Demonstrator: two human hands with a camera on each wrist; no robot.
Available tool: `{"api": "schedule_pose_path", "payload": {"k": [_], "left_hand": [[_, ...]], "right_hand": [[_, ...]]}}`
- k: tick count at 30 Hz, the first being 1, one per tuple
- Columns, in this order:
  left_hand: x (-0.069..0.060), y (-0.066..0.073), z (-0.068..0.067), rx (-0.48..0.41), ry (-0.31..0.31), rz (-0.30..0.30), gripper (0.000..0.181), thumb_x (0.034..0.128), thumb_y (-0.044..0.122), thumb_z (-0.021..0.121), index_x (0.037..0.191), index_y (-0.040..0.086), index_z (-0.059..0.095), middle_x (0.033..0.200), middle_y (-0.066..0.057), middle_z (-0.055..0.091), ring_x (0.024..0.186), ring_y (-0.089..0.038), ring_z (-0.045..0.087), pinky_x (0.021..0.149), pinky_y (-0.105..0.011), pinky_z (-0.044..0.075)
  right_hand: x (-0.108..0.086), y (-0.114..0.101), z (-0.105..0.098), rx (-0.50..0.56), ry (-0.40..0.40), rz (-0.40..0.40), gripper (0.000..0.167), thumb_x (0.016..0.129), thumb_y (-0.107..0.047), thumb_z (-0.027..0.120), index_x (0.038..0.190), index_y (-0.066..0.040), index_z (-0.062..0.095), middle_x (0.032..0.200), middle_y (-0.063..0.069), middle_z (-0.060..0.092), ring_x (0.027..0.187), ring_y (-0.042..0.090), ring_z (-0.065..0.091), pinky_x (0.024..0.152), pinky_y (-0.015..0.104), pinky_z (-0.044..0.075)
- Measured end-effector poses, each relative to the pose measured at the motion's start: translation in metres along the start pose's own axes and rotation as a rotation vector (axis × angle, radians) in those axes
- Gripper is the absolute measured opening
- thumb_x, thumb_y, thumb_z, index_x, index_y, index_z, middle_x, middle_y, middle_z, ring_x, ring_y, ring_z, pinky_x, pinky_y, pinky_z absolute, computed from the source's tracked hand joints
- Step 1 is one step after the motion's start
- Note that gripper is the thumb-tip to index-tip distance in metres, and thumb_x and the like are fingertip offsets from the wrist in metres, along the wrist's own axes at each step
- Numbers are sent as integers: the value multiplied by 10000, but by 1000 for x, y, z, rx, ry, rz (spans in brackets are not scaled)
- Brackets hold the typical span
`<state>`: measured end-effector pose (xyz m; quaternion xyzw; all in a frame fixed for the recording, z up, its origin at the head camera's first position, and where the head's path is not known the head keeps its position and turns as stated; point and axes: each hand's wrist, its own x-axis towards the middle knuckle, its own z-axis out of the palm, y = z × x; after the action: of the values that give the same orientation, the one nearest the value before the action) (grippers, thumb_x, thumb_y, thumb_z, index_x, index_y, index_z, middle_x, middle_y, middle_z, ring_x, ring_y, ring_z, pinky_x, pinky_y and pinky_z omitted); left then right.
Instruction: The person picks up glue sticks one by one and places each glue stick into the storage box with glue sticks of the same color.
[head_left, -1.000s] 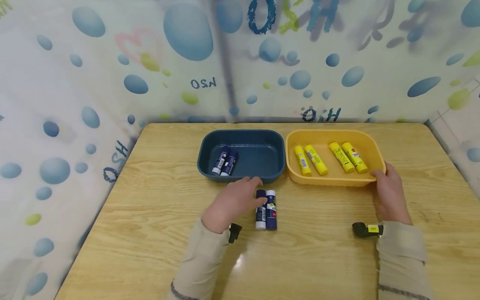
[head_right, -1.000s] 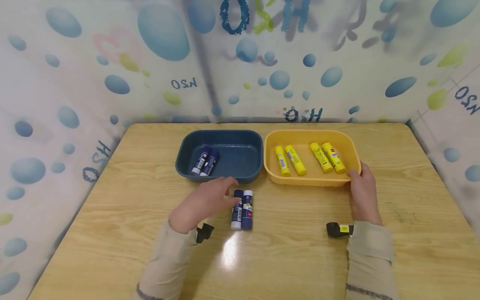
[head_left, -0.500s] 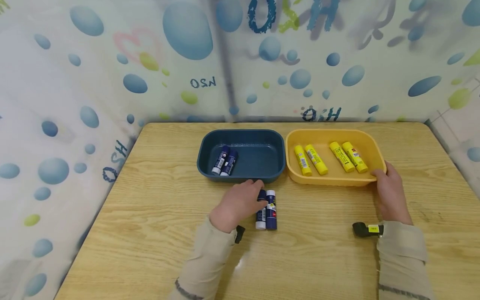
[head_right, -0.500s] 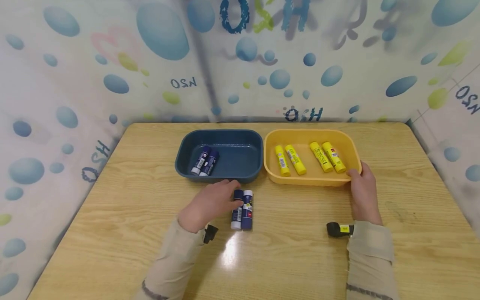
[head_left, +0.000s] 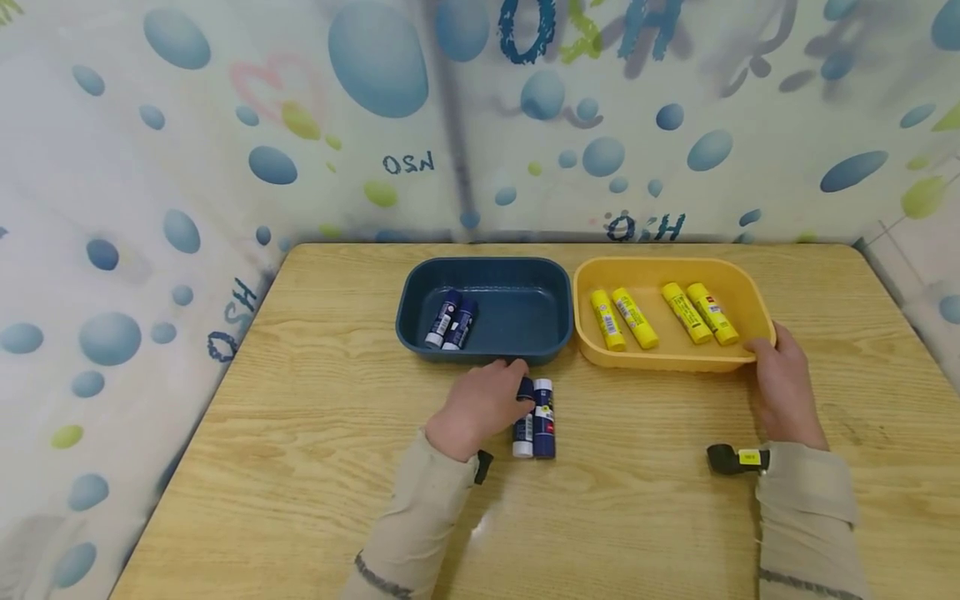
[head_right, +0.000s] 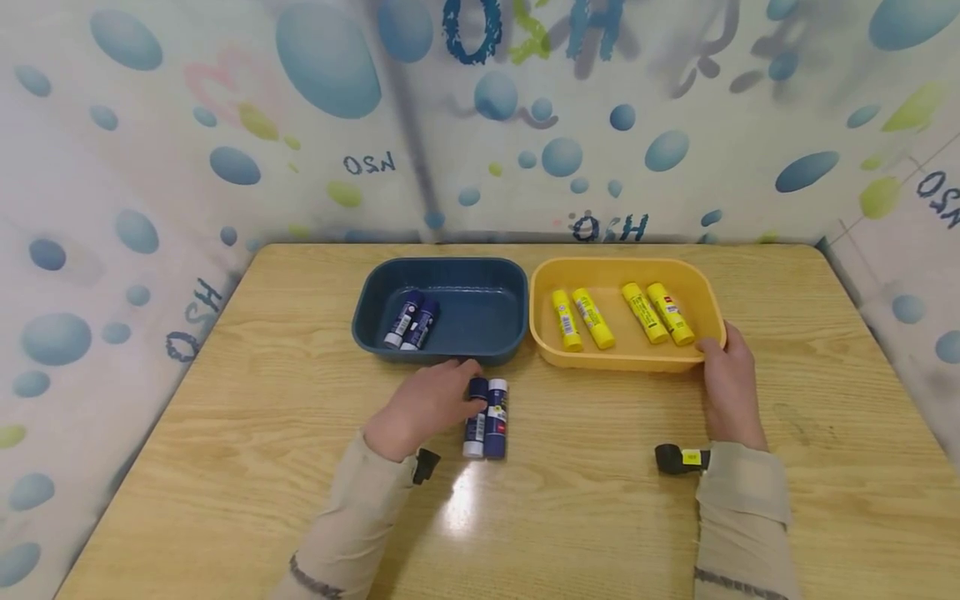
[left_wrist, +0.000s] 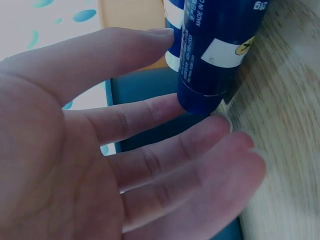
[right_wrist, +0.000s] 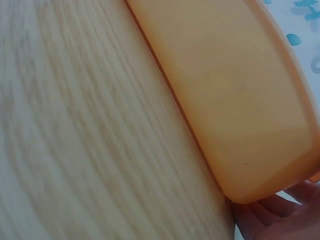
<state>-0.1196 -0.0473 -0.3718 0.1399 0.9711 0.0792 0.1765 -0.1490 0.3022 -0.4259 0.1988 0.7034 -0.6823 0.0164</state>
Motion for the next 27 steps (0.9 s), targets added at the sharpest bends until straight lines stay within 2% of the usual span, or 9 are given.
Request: {"api": "schedule_pose_path", "payload": {"k": [9, 14, 20, 27], "left_hand": [[2, 0, 1, -7, -11, -33, 442, 803, 387, 641, 1161, 152, 531, 997, -28, 574, 819, -169, 541, 697, -324, 466], [3, -2, 1, -10, -40, -52, 464, 801, 392, 641, 1182, 158, 519, 1020, -24, 575, 838, -174, 542, 708, -330, 467], [6, -6, 2, -12, -68, -49, 470, 809, 345, 633, 1212, 144, 497, 1043, -32, 572, 838, -174, 532, 715, -334, 462], [8, -11, 2, -28, -65, -50, 467, 797, 296, 647, 1208, 135, 495, 1041, -47, 579, 830, -175, 529, 715, -340, 456]], "right_hand": [[1, -2, 1, -36, 7, 15, 537, 946, -215, 342, 1440, -207, 131, 1440, -21, 171, 1232, 113, 229, 1051, 266, 192], [1, -1, 0, -9, 3, 8, 537, 944, -199, 345, 1439, -201, 137, 1435, -18, 176, 1231, 114, 232, 1048, 259, 198], [3, 1, -1, 0, -9, -6, 542, 947, -204, 347, 1440, -204, 122, 1454, -20, 145, 1250, 108, 213, 1056, 277, 180], [8, 6, -4, 3, -1, -10, 540, 943, -210, 364, 1436, -222, 143, 1452, -28, 156, 1231, 101, 238, 1043, 247, 207]]}}
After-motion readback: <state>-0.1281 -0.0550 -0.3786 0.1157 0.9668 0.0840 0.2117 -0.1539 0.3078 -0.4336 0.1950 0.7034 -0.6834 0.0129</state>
